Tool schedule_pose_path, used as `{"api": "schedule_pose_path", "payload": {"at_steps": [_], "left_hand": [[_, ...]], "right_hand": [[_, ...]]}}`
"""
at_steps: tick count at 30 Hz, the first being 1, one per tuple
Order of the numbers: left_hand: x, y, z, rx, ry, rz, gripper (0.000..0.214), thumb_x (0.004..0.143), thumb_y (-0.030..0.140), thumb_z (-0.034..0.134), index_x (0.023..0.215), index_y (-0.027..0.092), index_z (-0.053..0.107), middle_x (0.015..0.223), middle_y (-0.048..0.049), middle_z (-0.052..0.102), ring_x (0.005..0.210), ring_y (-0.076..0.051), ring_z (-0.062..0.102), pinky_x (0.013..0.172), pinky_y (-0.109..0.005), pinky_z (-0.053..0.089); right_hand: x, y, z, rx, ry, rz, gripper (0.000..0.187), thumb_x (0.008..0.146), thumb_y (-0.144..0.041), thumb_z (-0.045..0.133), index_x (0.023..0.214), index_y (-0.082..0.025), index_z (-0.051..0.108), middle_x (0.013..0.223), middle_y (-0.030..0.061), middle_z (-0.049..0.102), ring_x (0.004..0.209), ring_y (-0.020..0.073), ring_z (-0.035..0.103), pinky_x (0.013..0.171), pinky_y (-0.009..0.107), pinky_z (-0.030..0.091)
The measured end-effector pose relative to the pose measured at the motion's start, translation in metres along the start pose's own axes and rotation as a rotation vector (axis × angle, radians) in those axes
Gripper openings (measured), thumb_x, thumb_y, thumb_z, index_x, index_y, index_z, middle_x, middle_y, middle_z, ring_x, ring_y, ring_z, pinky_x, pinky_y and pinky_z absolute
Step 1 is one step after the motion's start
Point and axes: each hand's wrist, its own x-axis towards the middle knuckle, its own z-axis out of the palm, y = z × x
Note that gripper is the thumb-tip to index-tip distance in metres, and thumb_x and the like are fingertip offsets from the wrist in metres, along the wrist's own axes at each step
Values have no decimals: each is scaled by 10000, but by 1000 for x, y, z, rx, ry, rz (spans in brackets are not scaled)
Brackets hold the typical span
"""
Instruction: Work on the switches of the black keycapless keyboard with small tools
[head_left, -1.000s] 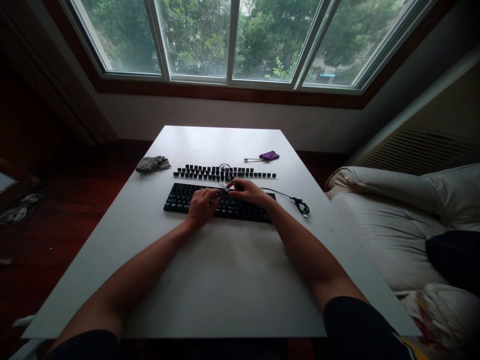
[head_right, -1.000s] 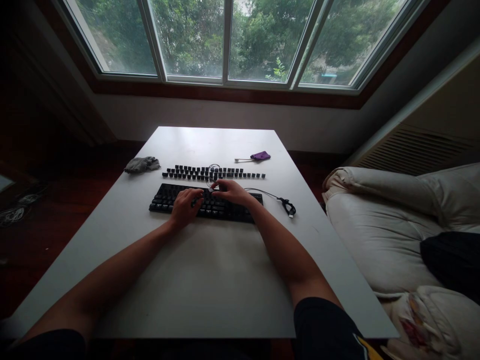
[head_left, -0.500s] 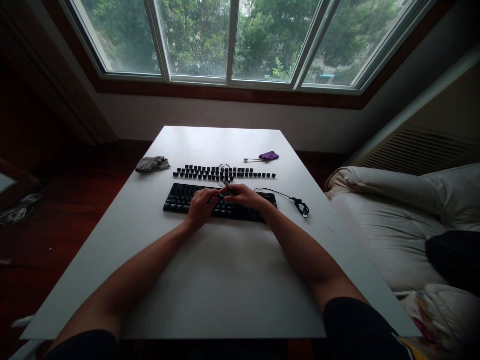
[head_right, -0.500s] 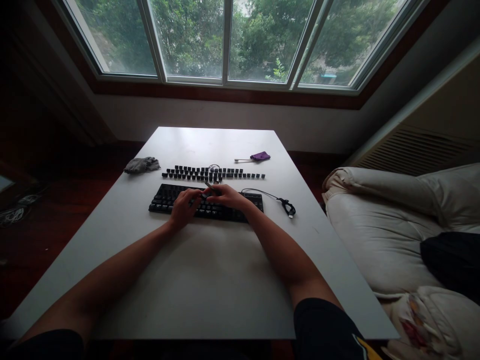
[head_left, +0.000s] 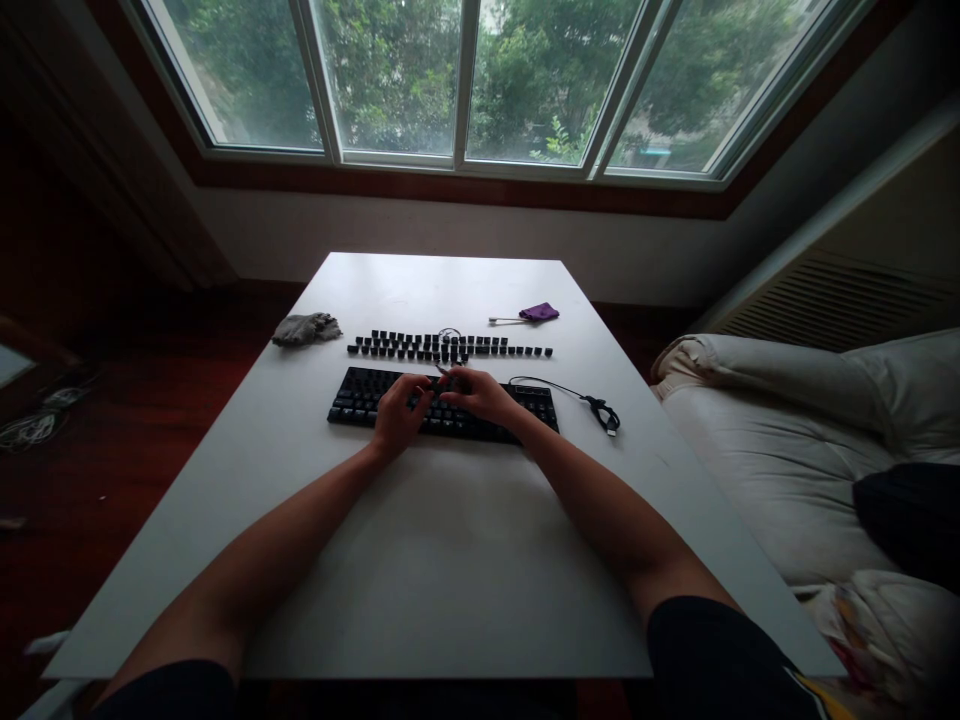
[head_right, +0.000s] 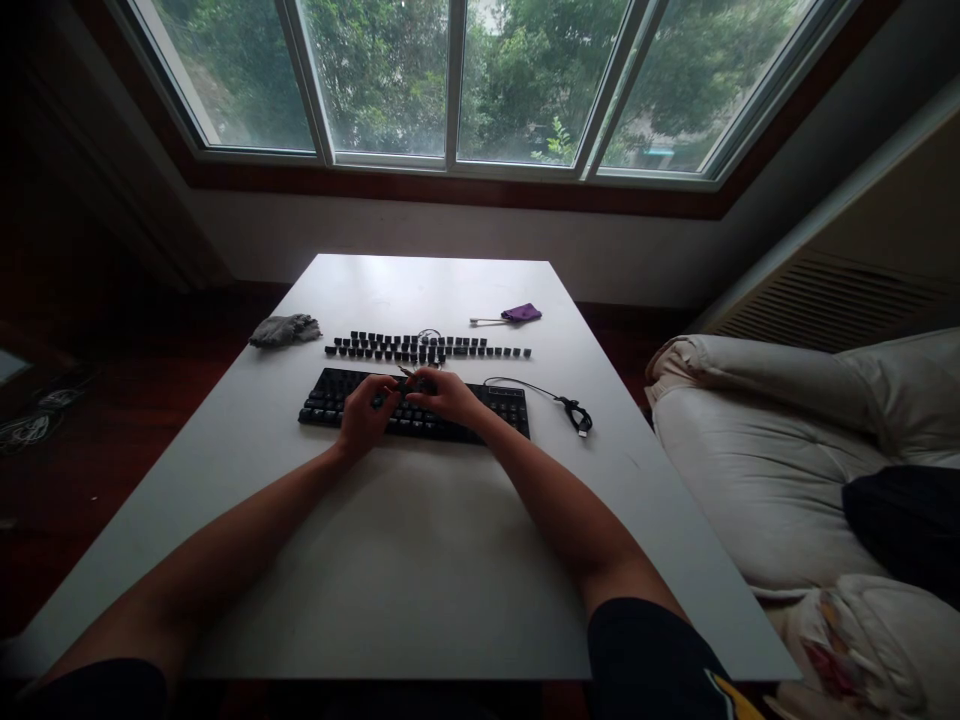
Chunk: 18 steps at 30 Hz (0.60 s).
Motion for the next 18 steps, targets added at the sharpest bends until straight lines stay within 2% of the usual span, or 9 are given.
{"api": "schedule_pose_path", "payload": {"at_steps": [11,14,18], "left_hand": [[0,-1,0,14,-10,-57,88,899,303,610,929,223,626,850,-5,682,786,-167,640,766,-288,491],[1,1,0,4,-6,-60,92,902,302,603,926,219,633,846,-3,684,782,-161,640,762,-282,489],[1,2,0,-15,-6,-88,112,908,319,595,941,220,634,859,-3,695,790,-160,650,767,-281,499]], "right_hand": [[-1,3,1,-158,68,-54,342,830,-452,688,1027,-173,699,713,-17,580,648,125,482,624,242,367],[-2,3,1,-183,67,-58,346,842,-473,671,1009,-171,696,744,1,624,656,132,496,635,246,375],[-3,1,0,-205,42,-49,341,842,-486,664,972,-171,678,710,-3,602,636,130,473,618,244,366]]}}
